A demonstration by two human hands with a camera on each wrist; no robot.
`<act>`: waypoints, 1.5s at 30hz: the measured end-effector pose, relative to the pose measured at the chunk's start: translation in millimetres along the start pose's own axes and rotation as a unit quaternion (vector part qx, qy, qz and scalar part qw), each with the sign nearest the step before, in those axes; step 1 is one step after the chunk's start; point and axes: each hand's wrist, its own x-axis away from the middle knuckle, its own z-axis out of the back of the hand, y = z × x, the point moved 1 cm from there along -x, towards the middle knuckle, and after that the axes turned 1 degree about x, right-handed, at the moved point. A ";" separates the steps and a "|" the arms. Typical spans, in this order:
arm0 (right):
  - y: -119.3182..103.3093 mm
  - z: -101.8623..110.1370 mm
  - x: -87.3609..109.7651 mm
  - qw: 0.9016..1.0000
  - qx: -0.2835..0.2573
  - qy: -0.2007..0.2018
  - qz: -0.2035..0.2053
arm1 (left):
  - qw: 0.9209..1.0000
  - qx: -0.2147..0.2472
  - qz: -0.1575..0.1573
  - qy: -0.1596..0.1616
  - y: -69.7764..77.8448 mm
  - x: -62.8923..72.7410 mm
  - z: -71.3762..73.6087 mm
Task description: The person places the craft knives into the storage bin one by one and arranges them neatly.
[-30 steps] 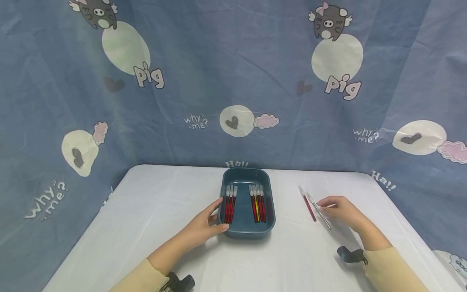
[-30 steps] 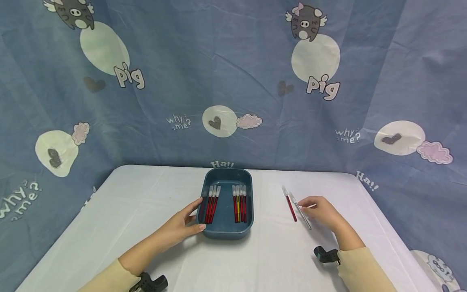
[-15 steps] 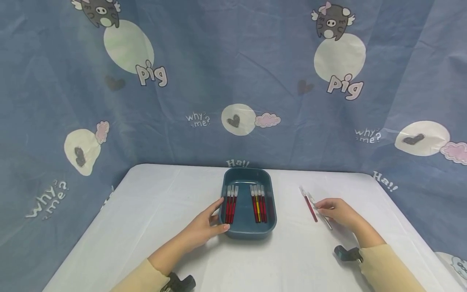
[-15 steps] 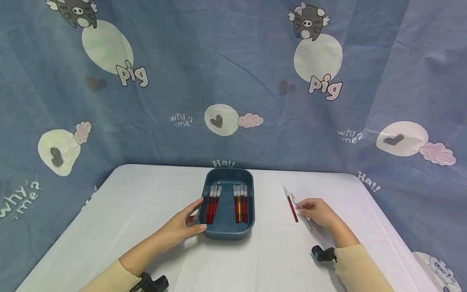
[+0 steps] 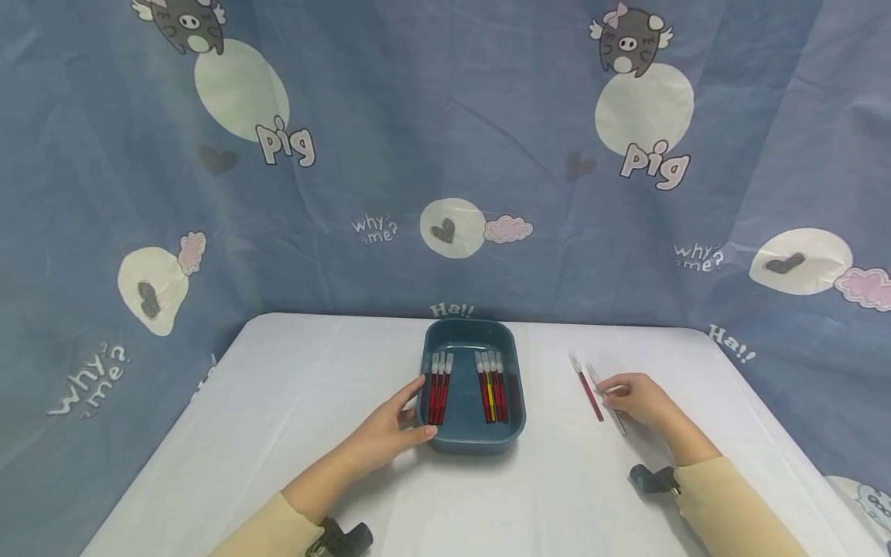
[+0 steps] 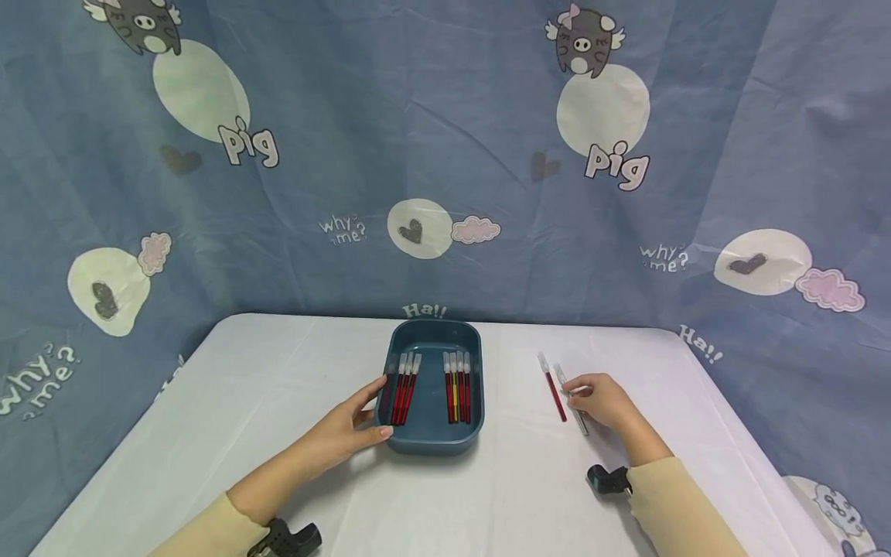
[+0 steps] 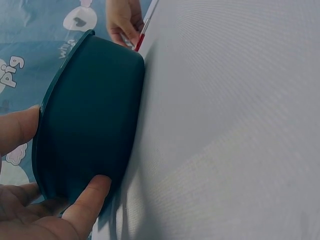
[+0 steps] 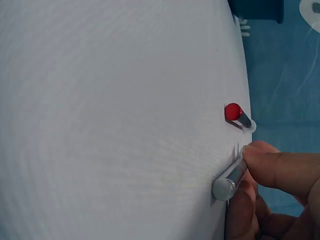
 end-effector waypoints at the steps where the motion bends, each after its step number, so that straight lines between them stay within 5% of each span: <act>1: -0.2 -0.2 0.0 1.000 0.000 0.001 0.001 | 1.000 0.000 0.000 0.000 0.0 0.0 -0.1; 26: 7.0 9.6 8.8 0.994 -0.100 0.035 -0.011 | 1.000 -0.006 0.002 -0.006 -2.6 -1.4 0.4; 45: -37.5 9.8 28.3 0.965 -0.260 0.025 0.004 | 1.000 -0.008 0.003 -0.001 -3.2 -1.4 1.2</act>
